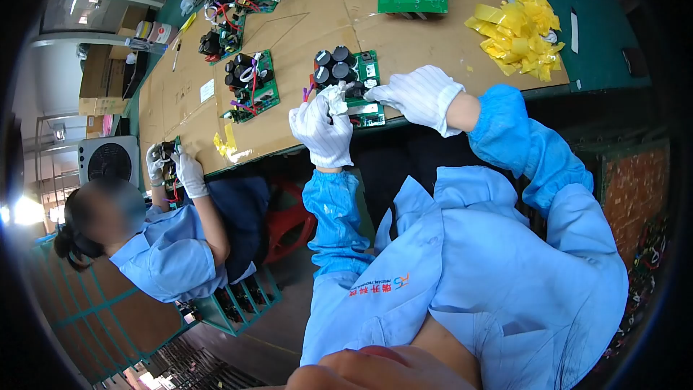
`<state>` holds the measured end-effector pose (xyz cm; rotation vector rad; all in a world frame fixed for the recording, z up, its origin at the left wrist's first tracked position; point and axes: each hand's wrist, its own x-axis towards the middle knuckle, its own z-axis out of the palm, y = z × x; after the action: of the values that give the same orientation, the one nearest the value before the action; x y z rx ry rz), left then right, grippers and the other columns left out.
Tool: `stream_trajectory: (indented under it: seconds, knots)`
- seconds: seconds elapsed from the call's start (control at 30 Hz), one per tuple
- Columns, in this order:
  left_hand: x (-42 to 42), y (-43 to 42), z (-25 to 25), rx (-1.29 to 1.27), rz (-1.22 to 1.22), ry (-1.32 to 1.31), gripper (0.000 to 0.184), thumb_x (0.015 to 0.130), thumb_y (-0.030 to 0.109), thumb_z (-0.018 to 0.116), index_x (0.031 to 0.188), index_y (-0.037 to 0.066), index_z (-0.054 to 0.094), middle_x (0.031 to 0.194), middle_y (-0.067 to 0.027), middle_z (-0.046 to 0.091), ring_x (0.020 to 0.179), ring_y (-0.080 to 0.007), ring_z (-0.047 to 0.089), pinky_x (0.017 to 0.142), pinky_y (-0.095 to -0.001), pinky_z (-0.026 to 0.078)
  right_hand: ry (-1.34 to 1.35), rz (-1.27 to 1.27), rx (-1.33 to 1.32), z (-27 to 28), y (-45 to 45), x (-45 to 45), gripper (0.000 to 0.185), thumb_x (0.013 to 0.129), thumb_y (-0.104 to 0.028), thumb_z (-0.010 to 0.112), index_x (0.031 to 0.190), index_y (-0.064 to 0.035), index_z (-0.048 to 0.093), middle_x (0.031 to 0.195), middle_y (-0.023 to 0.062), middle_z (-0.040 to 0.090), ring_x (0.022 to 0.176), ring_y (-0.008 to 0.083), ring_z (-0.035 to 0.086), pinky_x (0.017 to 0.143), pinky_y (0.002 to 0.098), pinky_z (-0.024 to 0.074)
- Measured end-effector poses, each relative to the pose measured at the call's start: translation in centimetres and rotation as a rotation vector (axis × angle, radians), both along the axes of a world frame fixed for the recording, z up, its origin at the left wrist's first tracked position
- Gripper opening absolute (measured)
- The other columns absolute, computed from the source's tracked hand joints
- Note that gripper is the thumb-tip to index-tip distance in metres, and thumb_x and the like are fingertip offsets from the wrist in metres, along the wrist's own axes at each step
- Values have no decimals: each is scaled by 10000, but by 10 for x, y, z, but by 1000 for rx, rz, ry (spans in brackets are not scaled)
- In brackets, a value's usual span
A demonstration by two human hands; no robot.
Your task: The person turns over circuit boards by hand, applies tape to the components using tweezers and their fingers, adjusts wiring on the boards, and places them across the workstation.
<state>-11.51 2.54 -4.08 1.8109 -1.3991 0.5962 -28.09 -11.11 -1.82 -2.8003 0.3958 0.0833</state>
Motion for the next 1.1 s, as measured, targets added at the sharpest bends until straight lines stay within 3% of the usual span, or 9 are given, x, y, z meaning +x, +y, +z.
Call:
stream_trajectory:
  seconds: [0.1, 0.33, 0.73, 0.9, 1.03, 1.1]
  knots:
    - [-1, 0, -1, -24, -5, 6, 64, 858, 173, 690, 858, 136, 742, 695, -7, 676, 532, -188, 511, 592, -341, 351, -55, 38, 105, -6, -6, -1, 408, 902, -162, 565, 1291, -282, 585, 864, 98, 680, 726, 345, 663, 604, 475, 509]
    - [1, -1, -4, -27, -8, -7, 70, 855, 170, 677, 861, 152, 745, 694, 3, 673, 523, -191, 499, 599, -338, 357, 72, 32, 57, 8, -5, 0, 448, 904, -135, 518, 1322, -285, 573, 889, 109, 698, 767, 347, 679, 627, 473, 528]
    - [-1, 1, -5, -21, 22, -1, 81, 845, 178, 671, 876, 151, 740, 711, -1, 675, 545, -202, 513, 615, -348, 361, -175, -8, 6, -10, 4, -10, 401, 918, -167, 538, 1296, -294, 579, 876, 71, 633, 739, 316, 644, 596, 440, 524]
    - [0, 5, -9, 28, 52, -3, 86, 845, 172, 667, 891, 141, 732, 716, -4, 668, 562, -207, 515, 625, -361, 360, -459, -180, 4, 15, -5, -36, 353, 960, -163, 546, 1290, -278, 598, 889, 45, 669, 776, 273, 667, 618, 384, 542]
    - [-1, 9, -5, 42, 4, -41, 122, 835, 169, 669, 937, 111, 703, 687, -11, 587, 609, -218, 516, 646, -374, 357, -664, -492, -127, 34, -42, -97, 287, 988, -127, 544, 1247, -180, 654, 1151, 88, 698, 989, 258, 686, 851, 335, 549]
    - [-1, 6, -7, 8, 10, -37, 116, 821, 167, 673, 920, 112, 698, 677, -11, 578, 601, -223, 511, 643, -376, 356, -596, -774, -94, 37, -54, -134, 307, 1000, -119, 528, 1285, -165, 632, 1179, 97, 691, 1040, 283, 673, 909, 333, 527]
